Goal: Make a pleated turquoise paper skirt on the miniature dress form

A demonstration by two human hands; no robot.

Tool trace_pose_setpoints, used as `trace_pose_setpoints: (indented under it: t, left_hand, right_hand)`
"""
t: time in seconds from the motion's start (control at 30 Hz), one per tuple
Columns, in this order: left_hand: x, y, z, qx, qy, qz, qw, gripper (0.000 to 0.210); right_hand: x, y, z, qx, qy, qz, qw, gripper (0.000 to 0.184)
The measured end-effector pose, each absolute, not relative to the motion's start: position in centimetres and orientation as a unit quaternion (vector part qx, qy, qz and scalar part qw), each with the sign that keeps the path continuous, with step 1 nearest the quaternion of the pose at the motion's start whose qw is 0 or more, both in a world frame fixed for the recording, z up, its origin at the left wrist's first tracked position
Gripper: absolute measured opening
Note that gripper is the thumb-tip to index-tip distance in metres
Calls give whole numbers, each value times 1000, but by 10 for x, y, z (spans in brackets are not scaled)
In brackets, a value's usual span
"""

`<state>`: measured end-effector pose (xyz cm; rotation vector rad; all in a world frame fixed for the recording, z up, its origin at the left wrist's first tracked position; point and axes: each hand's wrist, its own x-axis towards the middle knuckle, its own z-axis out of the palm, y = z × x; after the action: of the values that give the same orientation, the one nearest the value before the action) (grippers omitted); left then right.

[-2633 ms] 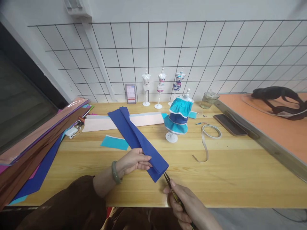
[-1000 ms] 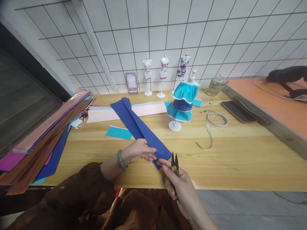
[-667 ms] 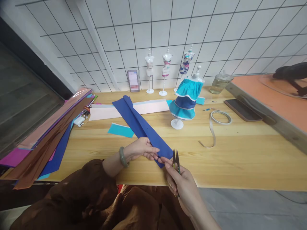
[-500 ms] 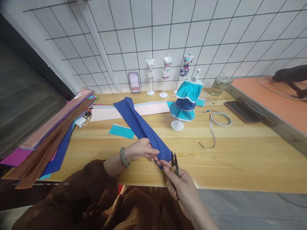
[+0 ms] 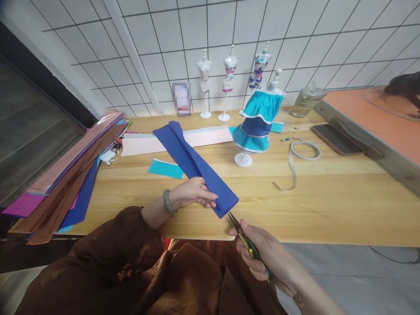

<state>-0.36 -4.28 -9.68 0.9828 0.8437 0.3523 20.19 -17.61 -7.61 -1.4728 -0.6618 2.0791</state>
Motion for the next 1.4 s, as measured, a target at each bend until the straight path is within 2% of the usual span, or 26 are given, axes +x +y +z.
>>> trace_pose_setpoints:
  t: [0.3, 0.6, 1.13, 1.4]
  left_hand:
    - [-4, -42, -94, 461, 391, 152, 782, 45]
    - [-6, -43, -97, 464, 385, 140, 785, 42]
    - [-7, -43, -96, 471, 391, 133, 779, 46]
    - [-8, -43, -98, 465, 379, 139, 788, 41]
  right_hand:
    - [187, -157, -74, -544, -247, 765, 241, 38]
    - [175, -153, -71, -560, -255, 742, 268, 33]
    - [177, -151, -78, -553, -262, 744, 269, 39]
    - [177, -151, -82, -551, -273, 742, 269, 41]
